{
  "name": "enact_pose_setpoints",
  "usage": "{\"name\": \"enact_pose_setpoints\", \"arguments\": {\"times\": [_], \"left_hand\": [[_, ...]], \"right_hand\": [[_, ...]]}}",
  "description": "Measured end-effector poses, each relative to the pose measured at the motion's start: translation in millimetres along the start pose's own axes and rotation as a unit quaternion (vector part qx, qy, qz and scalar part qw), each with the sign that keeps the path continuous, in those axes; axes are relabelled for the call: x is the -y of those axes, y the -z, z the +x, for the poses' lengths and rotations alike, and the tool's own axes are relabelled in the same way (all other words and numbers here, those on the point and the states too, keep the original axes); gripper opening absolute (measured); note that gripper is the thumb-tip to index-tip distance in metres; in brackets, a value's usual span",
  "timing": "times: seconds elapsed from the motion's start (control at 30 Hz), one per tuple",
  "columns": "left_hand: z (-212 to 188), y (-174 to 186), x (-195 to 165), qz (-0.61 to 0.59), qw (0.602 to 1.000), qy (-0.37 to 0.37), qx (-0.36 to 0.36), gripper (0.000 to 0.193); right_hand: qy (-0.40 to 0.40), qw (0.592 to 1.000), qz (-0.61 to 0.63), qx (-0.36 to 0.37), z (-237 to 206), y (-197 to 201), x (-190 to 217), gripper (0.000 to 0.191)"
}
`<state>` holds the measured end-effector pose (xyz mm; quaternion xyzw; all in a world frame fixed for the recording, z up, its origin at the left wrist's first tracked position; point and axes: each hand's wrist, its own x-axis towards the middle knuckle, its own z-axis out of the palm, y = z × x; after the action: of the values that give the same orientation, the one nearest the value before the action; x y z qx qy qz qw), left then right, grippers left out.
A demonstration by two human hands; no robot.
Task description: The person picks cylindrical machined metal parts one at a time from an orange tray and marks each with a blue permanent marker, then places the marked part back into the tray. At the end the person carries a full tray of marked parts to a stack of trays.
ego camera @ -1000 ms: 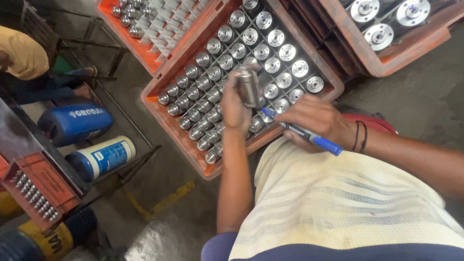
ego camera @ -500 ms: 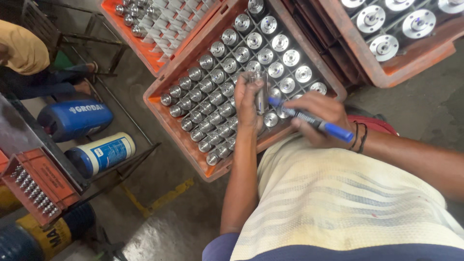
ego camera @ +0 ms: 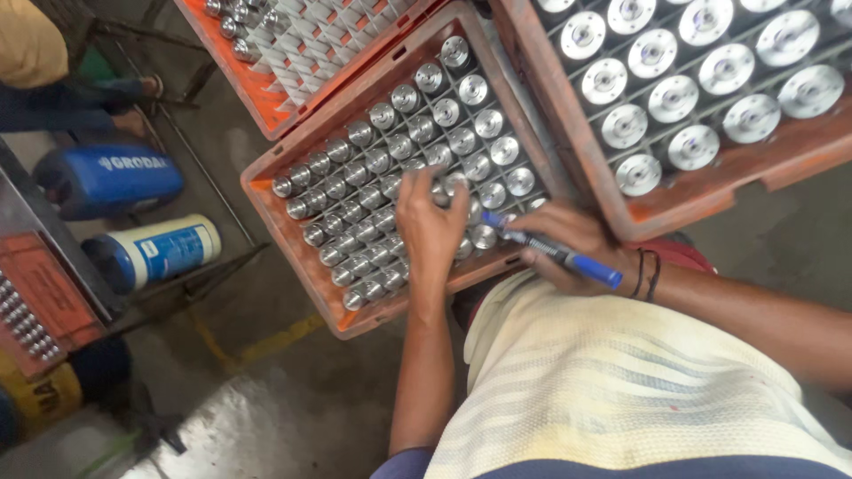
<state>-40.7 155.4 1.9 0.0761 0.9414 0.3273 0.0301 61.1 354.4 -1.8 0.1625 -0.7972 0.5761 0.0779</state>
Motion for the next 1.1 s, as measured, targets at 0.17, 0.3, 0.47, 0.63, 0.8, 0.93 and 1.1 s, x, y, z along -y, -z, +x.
{"name": "enact_pose_setpoints", "arguments": {"times": [0.17,0.3,0.47,0.63,0.8,0.93,1.1], "left_hand": [[30,-28,0,0.114,0.990,0.052,-0.060,0.049],[44,-10,14,0.103,0.992,0.078,-0.016,0.040],[39,53,43,-0.430,0.903,-0.021,0.010,0.044],[16,22,56,-0.601,0.767,0.171,0.142,0.044],[10,10,88,-0.601,0.754,0.175,0.198,0.049],[8,11,104,-0.551,0.799,0.116,0.210,0.036],[12,7,104,-0.615,0.729,0.159,0.256,0.037]], "right_hand": [[0.014,0.996,0.004,0.084,2,23,-7,0.033],[0.005,0.995,0.011,0.101,7,26,-1,0.033],[0.020,1.000,-0.004,0.023,27,4,13,0.032],[0.073,0.992,-0.096,-0.030,51,-41,27,0.034],[0.041,0.992,-0.113,-0.043,39,-89,42,0.030],[-0.002,0.991,-0.086,-0.100,23,-114,46,0.026],[-0.015,0.985,-0.095,-0.145,20,-122,54,0.027]]}}
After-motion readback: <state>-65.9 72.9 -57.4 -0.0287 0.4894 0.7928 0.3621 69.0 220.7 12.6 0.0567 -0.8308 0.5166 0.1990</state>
